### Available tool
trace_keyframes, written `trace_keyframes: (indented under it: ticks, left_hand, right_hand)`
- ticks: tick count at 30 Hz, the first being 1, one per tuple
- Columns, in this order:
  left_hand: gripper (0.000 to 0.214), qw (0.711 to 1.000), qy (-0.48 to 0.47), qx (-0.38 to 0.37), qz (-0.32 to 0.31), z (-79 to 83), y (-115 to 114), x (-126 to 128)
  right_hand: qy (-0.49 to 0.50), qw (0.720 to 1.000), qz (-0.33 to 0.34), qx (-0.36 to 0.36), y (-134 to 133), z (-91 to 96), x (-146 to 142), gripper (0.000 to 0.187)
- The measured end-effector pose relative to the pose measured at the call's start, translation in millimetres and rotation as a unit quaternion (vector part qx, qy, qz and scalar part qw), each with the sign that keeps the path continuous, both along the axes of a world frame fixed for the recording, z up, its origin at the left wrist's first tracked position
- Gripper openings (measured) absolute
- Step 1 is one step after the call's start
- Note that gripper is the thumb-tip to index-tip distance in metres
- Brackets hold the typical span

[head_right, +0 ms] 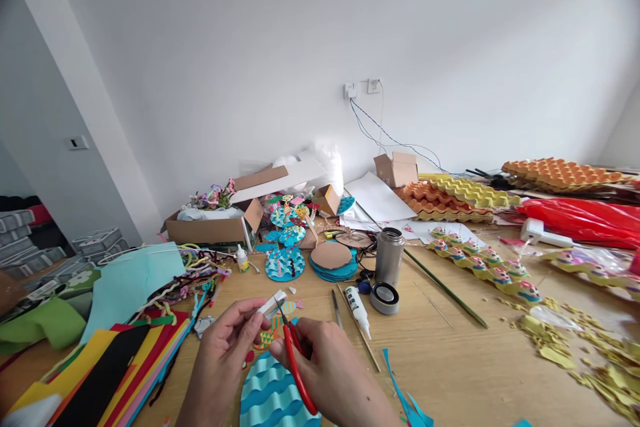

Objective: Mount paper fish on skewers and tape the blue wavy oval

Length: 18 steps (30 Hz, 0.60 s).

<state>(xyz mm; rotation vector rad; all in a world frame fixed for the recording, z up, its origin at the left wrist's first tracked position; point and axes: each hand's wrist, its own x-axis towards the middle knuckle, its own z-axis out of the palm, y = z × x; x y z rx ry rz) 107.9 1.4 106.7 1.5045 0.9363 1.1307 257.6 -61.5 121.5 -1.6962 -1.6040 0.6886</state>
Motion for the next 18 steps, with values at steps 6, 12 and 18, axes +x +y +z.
trace_keyframes:
  ticks: [6,12,18]
  left_hand:
    - [0.038,1.000,-0.005,0.008,-0.005,0.2,0.0,1.7]
    - [0.038,0.999,-0.034,-0.002,0.030,1.8,-4.7,6.3]
    - [0.037,1.000,-0.014,0.004,-0.001,1.6,-1.4,3.0]
  right_hand:
    - [0.047,0.999,-0.007,0.009,1.0,-0.5,-0.5,0.045]
    - [0.052,0.999,-0.002,-0.005,1.4,-3.5,0.4,0.045]
    - [0.030,0.999,-0.003,-0.012,1.4,-3.1,0.9,0.045]
